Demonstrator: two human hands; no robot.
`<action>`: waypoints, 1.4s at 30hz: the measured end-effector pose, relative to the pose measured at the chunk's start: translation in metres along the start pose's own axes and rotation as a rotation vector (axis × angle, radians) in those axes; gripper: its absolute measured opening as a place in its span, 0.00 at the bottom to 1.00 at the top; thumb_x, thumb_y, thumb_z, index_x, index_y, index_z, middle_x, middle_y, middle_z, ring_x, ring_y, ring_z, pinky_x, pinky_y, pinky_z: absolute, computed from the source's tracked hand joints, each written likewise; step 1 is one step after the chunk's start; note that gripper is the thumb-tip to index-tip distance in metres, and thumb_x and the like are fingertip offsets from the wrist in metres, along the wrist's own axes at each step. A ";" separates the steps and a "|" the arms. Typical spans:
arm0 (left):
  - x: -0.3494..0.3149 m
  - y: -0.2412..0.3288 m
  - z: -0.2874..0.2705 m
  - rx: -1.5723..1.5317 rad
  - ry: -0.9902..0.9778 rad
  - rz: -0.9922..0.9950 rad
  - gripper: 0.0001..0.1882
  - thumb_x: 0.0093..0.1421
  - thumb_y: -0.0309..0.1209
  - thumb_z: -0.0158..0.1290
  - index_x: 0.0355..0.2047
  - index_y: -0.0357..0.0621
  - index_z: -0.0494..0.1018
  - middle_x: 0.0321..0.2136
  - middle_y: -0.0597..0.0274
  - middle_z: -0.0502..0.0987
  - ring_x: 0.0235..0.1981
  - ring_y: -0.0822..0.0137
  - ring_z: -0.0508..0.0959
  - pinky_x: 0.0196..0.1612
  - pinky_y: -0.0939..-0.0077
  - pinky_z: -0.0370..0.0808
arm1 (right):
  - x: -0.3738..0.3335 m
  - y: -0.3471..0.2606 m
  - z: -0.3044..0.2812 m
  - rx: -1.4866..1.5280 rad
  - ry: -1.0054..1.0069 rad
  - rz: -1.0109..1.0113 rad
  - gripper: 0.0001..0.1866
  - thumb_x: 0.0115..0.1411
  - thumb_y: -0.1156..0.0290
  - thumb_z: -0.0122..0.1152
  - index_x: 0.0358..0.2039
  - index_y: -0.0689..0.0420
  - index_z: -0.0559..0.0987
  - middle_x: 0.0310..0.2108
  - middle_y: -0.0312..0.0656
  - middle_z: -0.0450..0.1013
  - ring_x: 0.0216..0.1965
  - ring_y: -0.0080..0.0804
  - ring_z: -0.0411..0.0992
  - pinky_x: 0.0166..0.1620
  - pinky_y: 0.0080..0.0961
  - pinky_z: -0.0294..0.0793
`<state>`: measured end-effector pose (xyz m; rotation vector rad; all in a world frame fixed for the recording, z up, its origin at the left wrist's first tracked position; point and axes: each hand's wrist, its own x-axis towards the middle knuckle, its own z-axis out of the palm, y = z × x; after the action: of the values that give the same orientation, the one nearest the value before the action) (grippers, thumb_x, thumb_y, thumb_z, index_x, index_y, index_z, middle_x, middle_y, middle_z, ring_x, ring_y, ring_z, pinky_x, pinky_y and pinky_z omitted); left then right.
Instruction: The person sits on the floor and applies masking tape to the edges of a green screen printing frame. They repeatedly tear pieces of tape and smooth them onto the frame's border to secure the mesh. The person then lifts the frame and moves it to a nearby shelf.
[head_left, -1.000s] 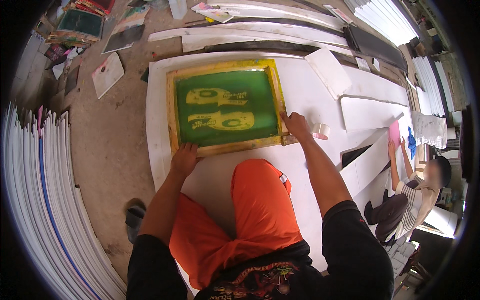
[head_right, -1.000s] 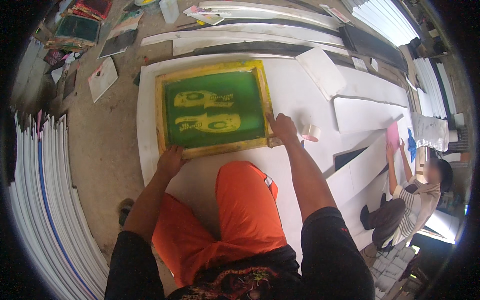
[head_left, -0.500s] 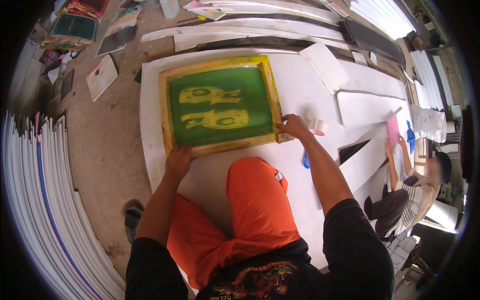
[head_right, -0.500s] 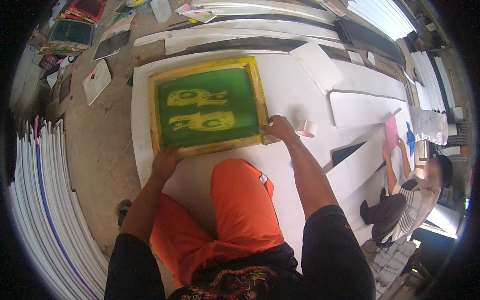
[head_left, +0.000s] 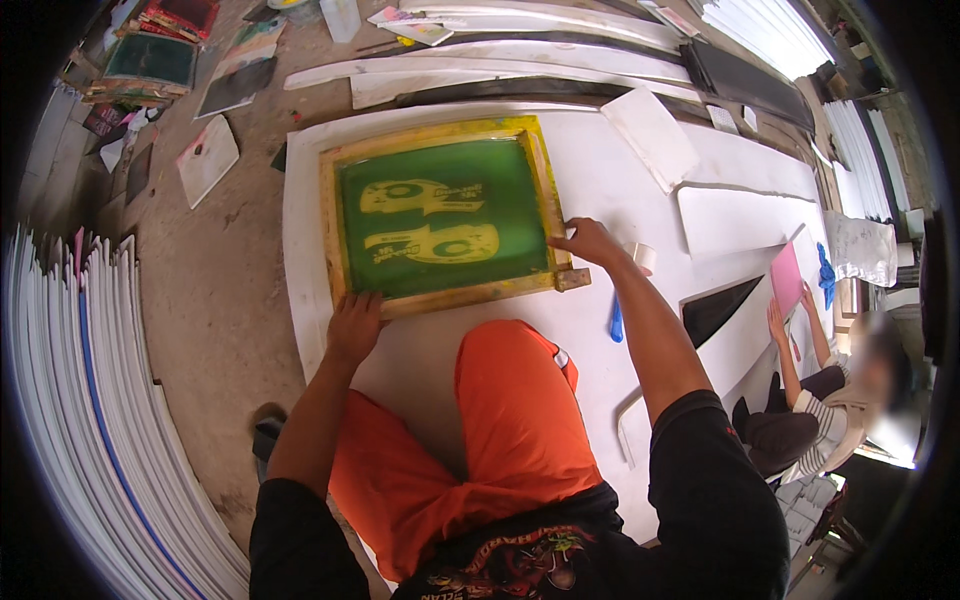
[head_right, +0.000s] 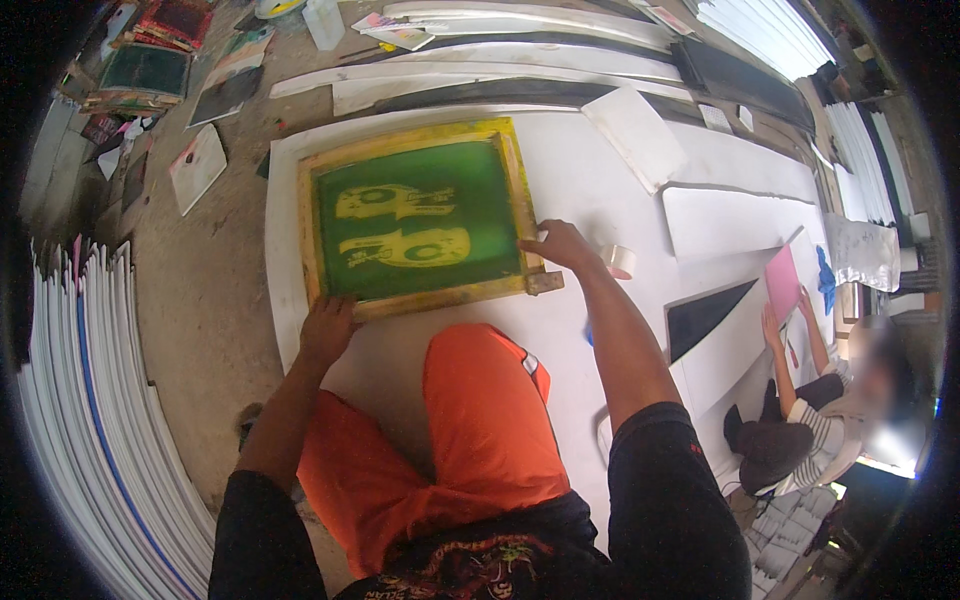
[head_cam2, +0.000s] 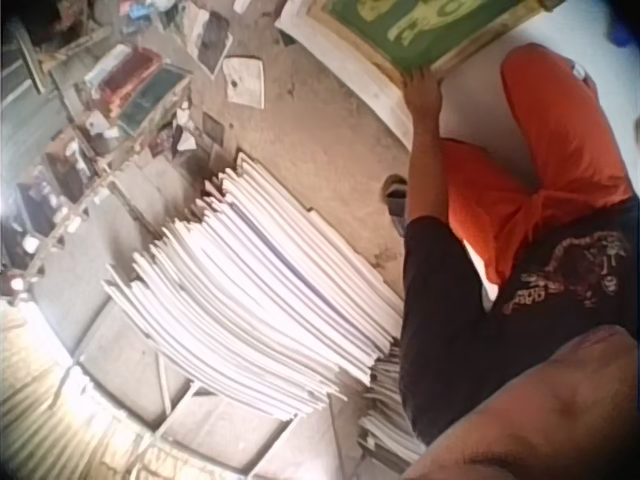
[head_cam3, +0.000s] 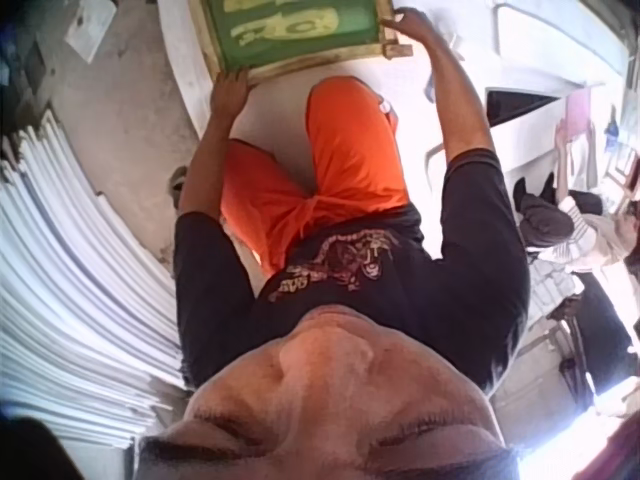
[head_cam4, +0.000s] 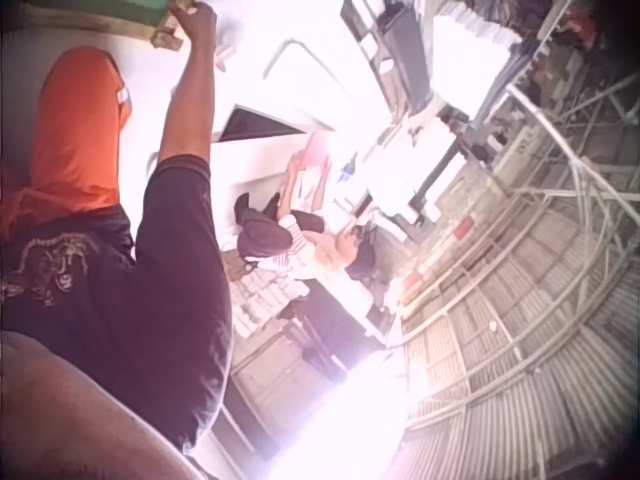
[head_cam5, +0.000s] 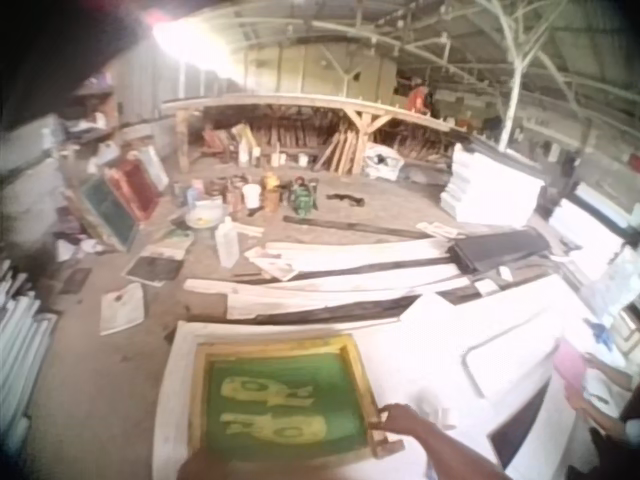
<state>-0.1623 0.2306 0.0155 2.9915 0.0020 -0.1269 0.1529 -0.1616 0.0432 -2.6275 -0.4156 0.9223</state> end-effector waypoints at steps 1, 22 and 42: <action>-0.001 -0.001 -0.003 0.046 -0.007 0.012 0.32 0.58 0.43 0.64 0.59 0.41 0.73 0.51 0.47 0.80 0.56 0.47 0.77 0.68 0.49 0.66 | 0.003 -0.008 0.000 0.042 0.042 0.019 0.47 0.52 0.39 0.71 0.60 0.66 0.76 0.53 0.59 0.78 0.55 0.52 0.77 0.58 0.42 0.75; 0.034 0.031 -0.031 -1.445 0.183 -1.003 0.53 0.65 0.66 0.51 0.75 0.41 0.50 0.65 0.45 0.68 0.63 0.54 0.70 0.59 0.55 0.67 | -0.025 -0.151 0.013 0.313 0.272 0.169 0.24 0.54 0.53 0.66 0.29 0.68 0.84 0.21 0.49 0.81 0.20 0.37 0.82 0.33 0.34 0.84; 0.012 0.027 -0.043 -1.781 0.200 -0.741 0.39 0.66 0.42 0.62 0.66 0.34 0.55 0.56 0.49 0.72 0.53 0.58 0.77 0.52 0.61 0.79 | 0.005 -0.130 0.029 -0.061 0.473 -0.014 0.46 0.59 0.39 0.66 0.67 0.60 0.68 0.63 0.53 0.70 0.65 0.53 0.66 0.62 0.53 0.70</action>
<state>-0.1462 0.2098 0.0611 1.1033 0.7610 0.0823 0.1166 -0.0363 0.0705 -2.7746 -0.3406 0.2643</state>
